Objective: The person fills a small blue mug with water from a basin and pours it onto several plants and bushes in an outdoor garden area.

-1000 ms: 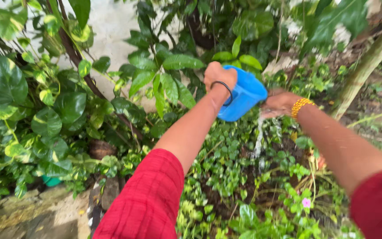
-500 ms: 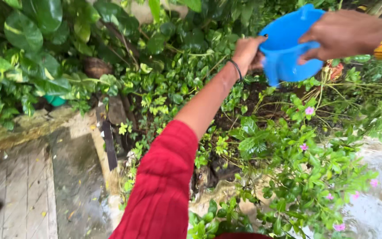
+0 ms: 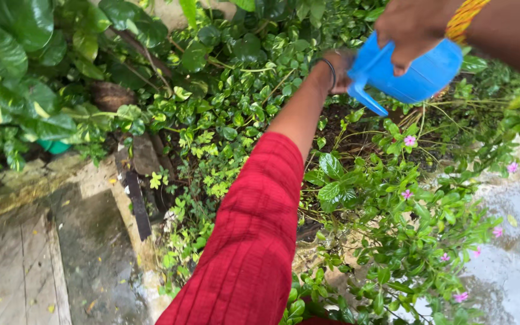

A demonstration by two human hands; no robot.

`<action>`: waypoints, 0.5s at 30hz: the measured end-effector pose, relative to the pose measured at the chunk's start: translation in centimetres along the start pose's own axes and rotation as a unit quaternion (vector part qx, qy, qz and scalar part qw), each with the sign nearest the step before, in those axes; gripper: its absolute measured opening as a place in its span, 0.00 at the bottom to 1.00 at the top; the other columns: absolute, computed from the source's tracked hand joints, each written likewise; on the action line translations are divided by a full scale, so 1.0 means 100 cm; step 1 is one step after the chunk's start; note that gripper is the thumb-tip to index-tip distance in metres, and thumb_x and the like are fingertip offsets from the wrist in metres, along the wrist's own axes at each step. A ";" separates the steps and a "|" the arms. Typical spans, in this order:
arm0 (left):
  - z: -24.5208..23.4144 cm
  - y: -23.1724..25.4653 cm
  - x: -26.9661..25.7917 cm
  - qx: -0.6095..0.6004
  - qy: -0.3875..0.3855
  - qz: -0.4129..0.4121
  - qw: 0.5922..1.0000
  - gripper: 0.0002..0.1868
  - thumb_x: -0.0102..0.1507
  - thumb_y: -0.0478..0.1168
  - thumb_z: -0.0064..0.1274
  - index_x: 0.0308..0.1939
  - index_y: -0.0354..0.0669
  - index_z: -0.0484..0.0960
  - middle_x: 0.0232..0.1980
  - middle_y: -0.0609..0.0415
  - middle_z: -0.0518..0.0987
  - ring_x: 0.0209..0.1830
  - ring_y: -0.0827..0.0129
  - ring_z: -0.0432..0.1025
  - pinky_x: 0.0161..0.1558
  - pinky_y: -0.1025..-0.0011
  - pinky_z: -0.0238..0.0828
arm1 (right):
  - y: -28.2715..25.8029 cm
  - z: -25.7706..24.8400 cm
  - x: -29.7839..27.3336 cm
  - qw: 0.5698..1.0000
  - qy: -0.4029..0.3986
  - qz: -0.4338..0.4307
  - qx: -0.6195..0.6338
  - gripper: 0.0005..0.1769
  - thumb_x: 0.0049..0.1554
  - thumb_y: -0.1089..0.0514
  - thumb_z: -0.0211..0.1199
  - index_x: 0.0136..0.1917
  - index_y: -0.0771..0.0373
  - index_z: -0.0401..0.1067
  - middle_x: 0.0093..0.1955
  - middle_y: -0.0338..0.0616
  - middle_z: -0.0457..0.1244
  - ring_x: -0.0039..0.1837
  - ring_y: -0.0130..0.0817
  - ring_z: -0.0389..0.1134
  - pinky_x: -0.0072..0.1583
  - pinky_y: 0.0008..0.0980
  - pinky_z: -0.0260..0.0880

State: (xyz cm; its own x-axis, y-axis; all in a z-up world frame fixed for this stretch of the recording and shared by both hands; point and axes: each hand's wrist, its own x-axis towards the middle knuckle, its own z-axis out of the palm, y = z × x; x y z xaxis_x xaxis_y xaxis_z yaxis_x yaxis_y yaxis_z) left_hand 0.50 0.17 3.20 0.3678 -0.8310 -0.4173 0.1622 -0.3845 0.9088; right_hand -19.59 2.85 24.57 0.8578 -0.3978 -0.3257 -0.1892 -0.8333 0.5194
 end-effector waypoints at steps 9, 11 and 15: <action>0.016 0.044 0.034 -0.034 -0.048 0.072 0.996 0.11 0.63 0.38 0.52 0.39 0.29 0.83 0.36 0.40 0.84 0.35 0.51 0.83 0.39 0.56 0.89 | 0.108 0.162 -0.019 0.948 0.090 0.067 0.297 0.33 0.44 0.42 0.75 0.58 0.61 0.80 0.52 0.51 0.74 0.54 0.46 0.76 0.56 0.47 0.77; 0.032 0.040 0.024 -0.012 -0.058 0.102 0.993 0.12 0.63 0.39 0.50 0.38 0.32 0.83 0.36 0.42 0.84 0.33 0.53 0.83 0.38 0.57 0.89 | 0.102 0.160 -0.044 0.961 0.048 0.092 0.255 0.32 0.43 0.42 0.75 0.57 0.60 0.80 0.51 0.51 0.74 0.53 0.46 0.76 0.56 0.47 0.77; 0.069 0.033 0.017 0.043 -0.097 0.061 0.992 0.09 0.59 0.37 0.56 0.37 0.32 0.80 0.35 0.43 0.84 0.31 0.55 0.83 0.36 0.53 0.88 | 0.067 0.134 -0.082 0.975 -0.062 0.109 0.181 0.30 0.41 0.42 0.76 0.54 0.60 0.82 0.49 0.50 0.74 0.53 0.45 0.77 0.56 0.46 0.77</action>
State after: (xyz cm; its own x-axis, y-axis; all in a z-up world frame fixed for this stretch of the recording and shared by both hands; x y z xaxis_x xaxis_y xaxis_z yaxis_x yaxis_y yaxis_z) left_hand -4.68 -5.31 5.47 0.1947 -0.9323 -0.3049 0.0445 -0.3021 0.9522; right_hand -34.30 -4.59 20.18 0.7184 -0.6051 -0.3431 -0.5365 -0.7959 0.2804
